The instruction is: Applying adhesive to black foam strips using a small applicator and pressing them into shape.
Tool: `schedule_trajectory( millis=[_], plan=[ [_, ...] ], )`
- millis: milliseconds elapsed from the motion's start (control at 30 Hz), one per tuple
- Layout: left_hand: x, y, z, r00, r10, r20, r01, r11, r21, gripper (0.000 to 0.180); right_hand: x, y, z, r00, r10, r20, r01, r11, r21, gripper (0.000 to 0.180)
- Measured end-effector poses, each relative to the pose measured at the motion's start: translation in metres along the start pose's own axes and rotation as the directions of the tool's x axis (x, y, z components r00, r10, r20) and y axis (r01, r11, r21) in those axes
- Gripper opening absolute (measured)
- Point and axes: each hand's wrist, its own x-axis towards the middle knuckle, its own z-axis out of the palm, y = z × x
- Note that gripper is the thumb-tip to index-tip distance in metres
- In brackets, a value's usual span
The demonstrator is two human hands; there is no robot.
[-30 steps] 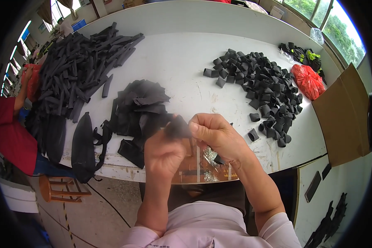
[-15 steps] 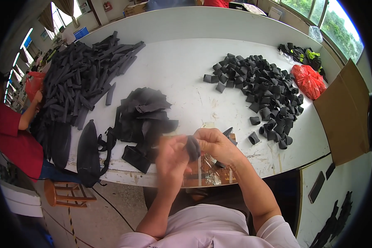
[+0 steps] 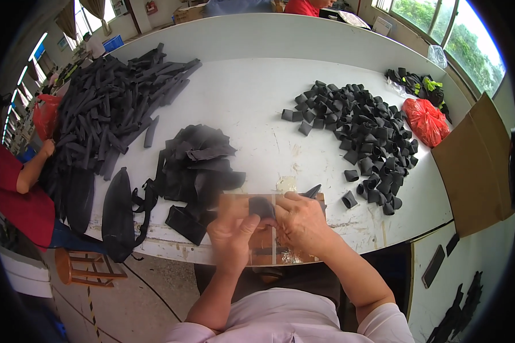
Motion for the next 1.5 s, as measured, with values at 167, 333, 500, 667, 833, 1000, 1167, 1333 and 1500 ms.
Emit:
schedule_trajectory(
  millis=[167, 333, 500, 667, 833, 1000, 1167, 1333, 1500],
  plan=[
    [0.027, -0.012, -0.008, 0.934, -0.13, 0.332, 0.084, 0.985, 0.149, 0.011, 0.0, 0.004, 0.008, 0.986, 0.052, -0.161, -0.022, 0.982, 0.187, 0.016],
    [0.027, 0.005, 0.015, 0.923, -0.236, 0.305, -0.108, 0.602, 0.791, 0.007, -0.022, 0.017, 0.028, 0.995, 0.033, -0.097, 0.019, 0.869, 0.494, 0.018],
    [0.017, -0.001, 0.017, 0.958, -0.085, 0.274, -0.056, 0.883, 0.467, 0.007, -0.016, 0.022, 0.031, 0.995, 0.093, -0.039, -0.068, 0.908, 0.413, 0.026],
    [0.016, 0.005, 0.007, 0.966, -0.129, 0.223, 0.135, 0.991, -0.011, 0.02, 0.002, 0.003, -0.005, 0.991, 0.101, 0.087, -0.125, 0.936, 0.329, 0.029],
    [0.02, 0.001, -0.003, 0.997, -0.047, 0.064, 0.068, 0.927, -0.369, 0.017, 0.008, -0.001, -0.012, 0.998, 0.059, 0.026, -0.063, 0.974, 0.219, 0.02],
    [0.014, -0.006, -0.008, 0.993, -0.111, 0.048, 0.121, 0.927, -0.356, 0.016, 0.004, 0.0, 0.007, 0.995, 0.07, 0.064, -0.079, 0.986, 0.146, 0.015],
    [0.015, -0.008, -0.006, 0.997, -0.074, 0.028, 0.079, 0.963, -0.257, 0.016, -0.004, 0.002, 0.015, 0.995, 0.074, -0.07, -0.051, 0.958, 0.281, 0.019],
    [0.049, -0.029, -0.022, 0.999, 0.032, -0.035, -0.024, 0.976, 0.214, 0.012, 0.011, 0.003, -0.02, 0.991, -0.021, -0.134, 0.082, 0.881, 0.465, 0.022],
    [0.146, -0.079, -0.078, 0.866, 0.495, 0.074, -0.221, 0.245, 0.944, 0.012, 0.0, 0.01, -0.024, 0.914, 0.401, 0.059, -0.166, 0.239, 0.957, 0.04]
  ],
)
